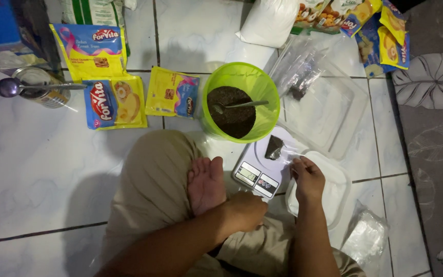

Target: Packaging dark powder into small plastic bags using a spoon and a digital scale on the floor

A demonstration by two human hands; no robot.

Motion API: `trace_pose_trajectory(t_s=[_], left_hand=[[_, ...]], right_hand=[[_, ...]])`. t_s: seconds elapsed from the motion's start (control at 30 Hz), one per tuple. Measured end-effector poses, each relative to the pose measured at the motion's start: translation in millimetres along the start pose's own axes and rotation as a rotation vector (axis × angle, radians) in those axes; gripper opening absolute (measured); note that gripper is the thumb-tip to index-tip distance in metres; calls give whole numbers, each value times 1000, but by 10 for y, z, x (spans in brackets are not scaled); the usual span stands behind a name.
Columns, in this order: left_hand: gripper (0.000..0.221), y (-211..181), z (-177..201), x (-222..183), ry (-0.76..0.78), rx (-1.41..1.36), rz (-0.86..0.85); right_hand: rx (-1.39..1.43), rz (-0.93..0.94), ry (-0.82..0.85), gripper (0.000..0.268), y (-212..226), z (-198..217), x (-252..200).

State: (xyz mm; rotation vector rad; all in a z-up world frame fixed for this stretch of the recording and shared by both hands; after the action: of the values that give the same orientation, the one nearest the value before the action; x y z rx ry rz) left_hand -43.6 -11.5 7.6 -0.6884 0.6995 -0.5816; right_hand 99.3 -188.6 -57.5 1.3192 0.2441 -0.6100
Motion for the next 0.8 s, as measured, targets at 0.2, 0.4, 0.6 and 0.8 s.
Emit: trace_pose_trajectory(t_s=[0.2,0.4,0.6,0.8], left_hand=[[19,77,-32,83,-374,-63,-7],[52,-49,416,-283,-1281,-445,-125],[56,259,74,335,-1258,-1271,-310],[25,232,207,352,-1259,-1783,-578]], right_hand=[[-97,291,71,16,334,14,-109],[-357,633,339,19,1023,216,-518],[-251,515,517,26,1515,-69,-1105],[3,432,660,44,1588,-586,-1240]])
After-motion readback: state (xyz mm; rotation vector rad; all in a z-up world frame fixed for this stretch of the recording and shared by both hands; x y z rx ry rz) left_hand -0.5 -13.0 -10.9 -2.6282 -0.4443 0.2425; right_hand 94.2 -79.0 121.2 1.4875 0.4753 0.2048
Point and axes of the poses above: each hand's wrist, its own x-axis towards the middle knuckle, its own z-axis out of the back of the hand, y = z × x, the point moved 1 cm from there along x, towards the middle knuckle, and after that the axes turned 8 degrees about -z, right-handed, at the moved point
